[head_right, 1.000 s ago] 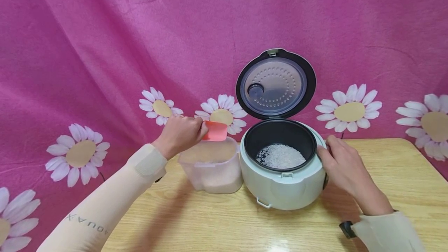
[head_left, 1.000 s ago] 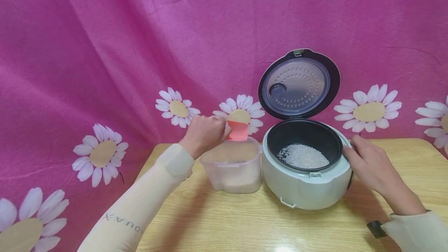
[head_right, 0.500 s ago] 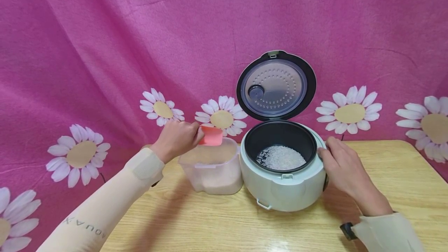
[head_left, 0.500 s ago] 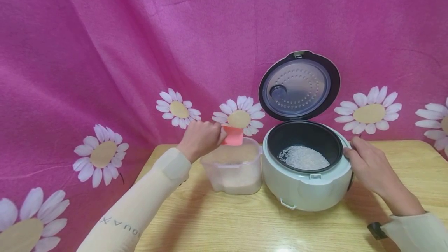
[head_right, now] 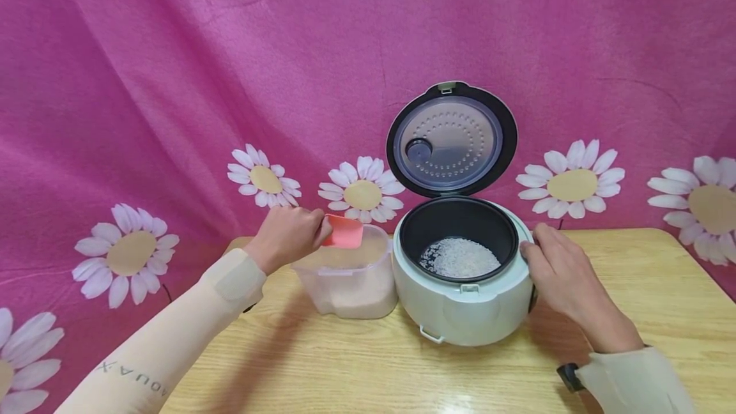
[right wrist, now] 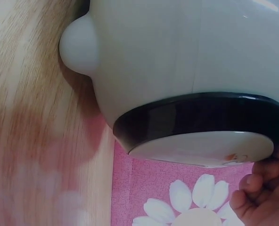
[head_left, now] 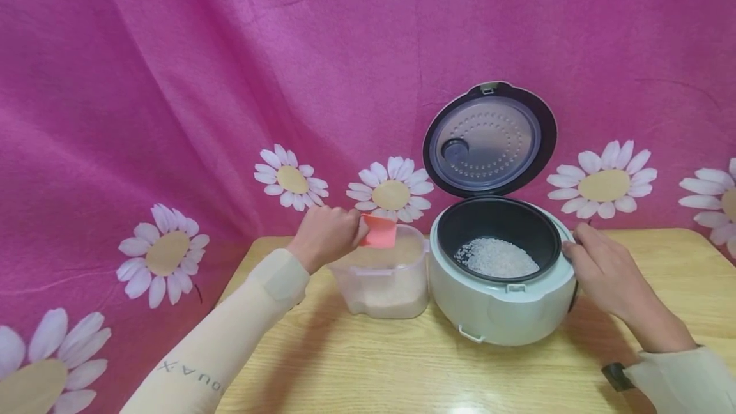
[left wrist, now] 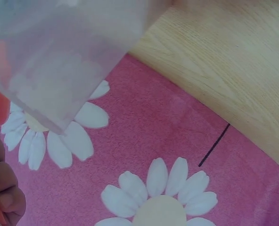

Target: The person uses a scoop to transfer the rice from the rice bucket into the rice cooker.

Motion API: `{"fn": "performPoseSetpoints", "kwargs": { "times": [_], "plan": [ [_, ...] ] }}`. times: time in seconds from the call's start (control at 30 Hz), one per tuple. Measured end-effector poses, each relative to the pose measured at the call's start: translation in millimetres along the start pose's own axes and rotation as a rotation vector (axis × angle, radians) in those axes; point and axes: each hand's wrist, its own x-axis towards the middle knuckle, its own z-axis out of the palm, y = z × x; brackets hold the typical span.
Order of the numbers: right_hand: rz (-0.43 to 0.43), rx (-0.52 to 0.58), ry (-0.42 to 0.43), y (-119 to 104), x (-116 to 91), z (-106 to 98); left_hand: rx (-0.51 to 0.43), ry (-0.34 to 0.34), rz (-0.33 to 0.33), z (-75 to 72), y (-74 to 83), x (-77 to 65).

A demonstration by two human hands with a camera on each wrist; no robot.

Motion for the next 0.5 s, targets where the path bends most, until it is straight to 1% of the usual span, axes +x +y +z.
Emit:
{"fn": "performPoseSetpoints", "kwargs": {
  "times": [0.13, 0.37, 0.43, 0.5],
  "plan": [
    [-0.005, -0.006, 0.006, 0.2, 0.2, 0.0, 0.023, -0.021, 0.014, 3.1, -0.3, -2.8],
    [0.002, -0.007, 0.001, -0.5, 0.5, -0.4, 0.033, -0.039, 0.038, 6.9, 0.4, -4.3],
    [0.002, -0.010, 0.002, -0.8, 0.6, -0.7, 0.039, -0.054, 0.047, 7.5, 1.0, -3.8],
    [0.000, -0.013, 0.002, -1.1, 0.9, -1.0, 0.044, -0.088, 0.054, 7.9, 1.7, -3.2]
  ]
}}
